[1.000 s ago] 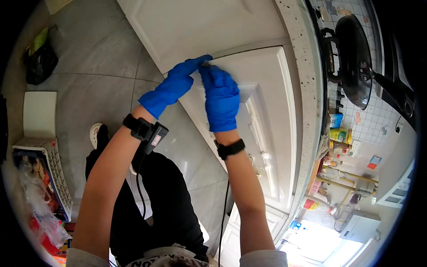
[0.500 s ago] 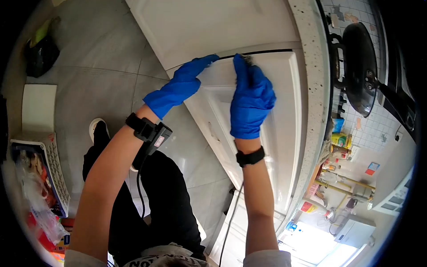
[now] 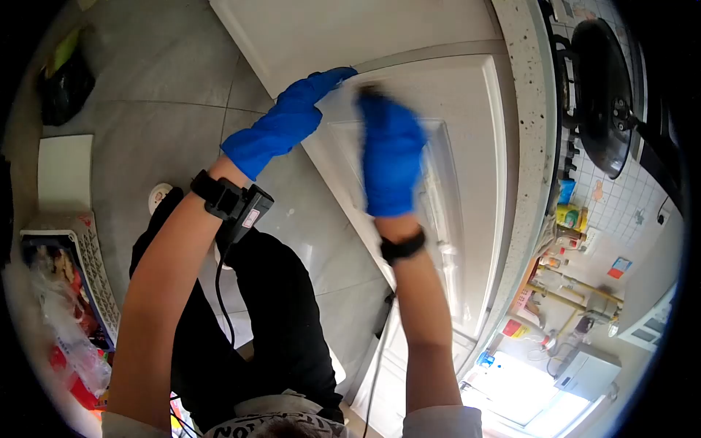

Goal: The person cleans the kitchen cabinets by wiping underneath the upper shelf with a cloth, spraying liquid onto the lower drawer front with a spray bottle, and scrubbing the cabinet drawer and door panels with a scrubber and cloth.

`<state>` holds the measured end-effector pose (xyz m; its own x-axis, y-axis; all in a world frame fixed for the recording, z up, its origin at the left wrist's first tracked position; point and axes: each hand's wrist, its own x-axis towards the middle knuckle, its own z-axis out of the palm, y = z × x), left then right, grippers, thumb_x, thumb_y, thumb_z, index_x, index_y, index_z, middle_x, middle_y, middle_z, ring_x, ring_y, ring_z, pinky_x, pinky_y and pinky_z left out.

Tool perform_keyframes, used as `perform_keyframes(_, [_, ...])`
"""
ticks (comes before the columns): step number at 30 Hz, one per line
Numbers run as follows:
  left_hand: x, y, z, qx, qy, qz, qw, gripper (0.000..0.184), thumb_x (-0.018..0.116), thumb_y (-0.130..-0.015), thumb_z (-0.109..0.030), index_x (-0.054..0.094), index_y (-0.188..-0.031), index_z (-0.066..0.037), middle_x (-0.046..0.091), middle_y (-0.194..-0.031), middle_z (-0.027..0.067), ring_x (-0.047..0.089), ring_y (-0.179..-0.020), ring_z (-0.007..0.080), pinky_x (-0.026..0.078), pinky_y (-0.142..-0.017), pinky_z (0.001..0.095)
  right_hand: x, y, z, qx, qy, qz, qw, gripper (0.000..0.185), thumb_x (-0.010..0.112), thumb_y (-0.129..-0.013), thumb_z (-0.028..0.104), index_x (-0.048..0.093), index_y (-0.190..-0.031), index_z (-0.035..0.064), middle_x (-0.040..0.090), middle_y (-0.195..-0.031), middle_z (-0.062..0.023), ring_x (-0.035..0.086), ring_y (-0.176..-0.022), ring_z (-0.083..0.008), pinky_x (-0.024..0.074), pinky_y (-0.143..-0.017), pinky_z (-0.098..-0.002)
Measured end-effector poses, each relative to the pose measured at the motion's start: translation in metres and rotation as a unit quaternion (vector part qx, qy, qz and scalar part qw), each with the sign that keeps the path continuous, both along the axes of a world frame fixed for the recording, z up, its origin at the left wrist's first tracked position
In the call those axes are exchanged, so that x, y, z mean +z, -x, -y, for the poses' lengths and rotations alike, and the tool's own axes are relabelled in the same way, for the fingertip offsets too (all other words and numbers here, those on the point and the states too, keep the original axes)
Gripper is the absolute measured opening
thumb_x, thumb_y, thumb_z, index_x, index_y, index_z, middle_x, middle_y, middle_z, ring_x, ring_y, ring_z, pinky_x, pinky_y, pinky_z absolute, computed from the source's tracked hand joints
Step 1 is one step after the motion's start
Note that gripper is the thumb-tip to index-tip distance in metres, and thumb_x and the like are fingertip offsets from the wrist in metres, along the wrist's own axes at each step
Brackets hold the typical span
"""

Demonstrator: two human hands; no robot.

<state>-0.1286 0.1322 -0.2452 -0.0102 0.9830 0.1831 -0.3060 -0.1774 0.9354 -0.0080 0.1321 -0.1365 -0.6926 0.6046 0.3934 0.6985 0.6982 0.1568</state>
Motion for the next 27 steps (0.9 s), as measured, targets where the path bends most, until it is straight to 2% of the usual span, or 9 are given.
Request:
perform_keyframes(2, [0.003,0.000,-0.004,0.006,0.003,-0.033,0.999,0.071,0.035,-0.063,0.016,0.044,-0.126,-0.014,0.045,-0.126,0.0134,0.041,-0.117,0.0245,0.030,-0.100,0.0314,-0.061,0.000,-0.001,-0.075,0.030,0.051,0.995,0.012,0.051,-0.078,0.009,0.053,-0.089,0.0072,0.055,-0.077,-0.0102,0.054,-0.074,-0.0283,0.0442,-0.066,-0.0349])
perform_keyframes(3, [0.004,0.001,-0.003,0.012,0.013,-0.058,0.998,0.070,0.035,-0.064,0.017,0.045,-0.126,-0.014,0.045,-0.126,0.0128,0.042,-0.117,0.0241,0.031,-0.100,0.0313,-0.072,0.005,-0.003,-0.030,-0.030,0.058,0.997,0.012,0.051,-0.078,0.011,0.054,-0.089,0.0093,0.055,-0.078,-0.0113,0.054,-0.074,-0.0286,0.0437,-0.065,-0.0341])
perform_keyframes(7, [0.002,0.002,0.003,0.041,-0.007,-0.060,0.997,0.066,0.036,-0.066,0.017,0.046,-0.124,-0.013,0.047,-0.125,0.0117,0.044,-0.116,0.0243,0.033,-0.099,0.0306,-0.016,-0.008,0.011,-0.071,0.064,-0.009,0.995,0.012,0.058,-0.073,0.010,0.060,-0.085,0.0091,0.057,-0.081,-0.0091,0.055,-0.075,-0.0255,0.0437,-0.065,-0.0322])
perform_keyframes(9, [-0.004,0.001,-0.002,0.052,-0.038,-0.070,0.995,0.065,0.035,-0.067,0.016,0.046,-0.125,-0.012,0.046,-0.125,0.0118,0.042,-0.117,0.0247,0.032,-0.100,0.0308,0.005,-0.025,0.017,-0.038,-0.054,0.086,0.994,0.019,0.062,-0.067,0.004,0.063,-0.085,0.0104,0.059,-0.084,-0.0069,0.055,-0.077,-0.0250,0.0446,-0.067,-0.0322])
perform_keyframes(14, [-0.001,0.001,-0.005,0.022,-0.021,-0.066,0.997,0.066,0.038,-0.063,0.015,0.047,-0.123,-0.011,0.046,-0.125,0.0117,0.043,-0.117,0.0245,0.031,-0.100,0.0309,-0.061,-0.012,0.015,-0.082,0.081,-0.030,0.993,0.012,0.058,-0.072,0.008,0.062,-0.082,0.0130,0.058,-0.084,-0.0082,0.055,-0.077,-0.0271,0.0446,-0.065,-0.0351])
perform_keyframes(16, [0.006,0.000,-0.003,0.000,0.030,-0.054,0.998,0.068,0.039,-0.061,0.015,0.047,-0.123,-0.011,0.045,-0.126,0.0117,0.041,-0.118,0.0241,0.029,-0.101,0.0306,-0.094,-0.023,0.013,-0.084,0.052,0.041,0.994,0.010,0.058,-0.072,0.010,0.062,-0.081,0.0132,0.055,-0.081,-0.0081,0.054,-0.077,-0.0267,0.0438,-0.066,-0.0353])
perform_keyframes(23, [-0.005,-0.007,0.002,0.051,-0.045,-0.090,0.994,0.073,0.036,-0.062,0.017,0.042,-0.128,-0.013,0.044,-0.128,0.0123,0.040,-0.119,0.0255,0.027,-0.103,0.0319,-0.010,-0.004,0.013,-0.055,-0.059,0.037,0.996,0.027,0.056,-0.071,0.005,0.064,-0.095,0.0148,0.058,-0.090,-0.0061,0.053,-0.085,-0.0239,0.0432,-0.075,-0.0312])
perform_keyframes(25, [0.001,0.000,0.003,0.008,-0.042,-0.074,0.996,0.074,0.033,-0.064,0.017,0.039,-0.130,-0.016,0.042,-0.130,0.0125,0.037,-0.121,0.0260,0.024,-0.104,0.0328,-0.042,0.002,-0.001,-0.036,0.066,-0.036,0.997,0.016,0.055,-0.075,0.009,0.061,-0.090,0.0112,0.059,-0.090,-0.0086,0.054,-0.085,-0.0248,0.0439,-0.073,-0.0321])
perform_keyframes(27, [0.004,0.002,-0.002,-0.019,-0.031,-0.073,0.997,0.074,0.032,-0.065,0.015,0.039,-0.130,-0.018,0.040,-0.131,0.0126,0.034,-0.124,0.0260,0.022,-0.105,0.0334,-0.096,-0.004,-0.001,-0.166,0.226,-0.066,0.958,0.013,0.055,-0.076,0.013,0.059,-0.088,0.0089,0.059,-0.089,-0.0102,0.055,-0.082,-0.0270,0.0440,-0.072,-0.0336])
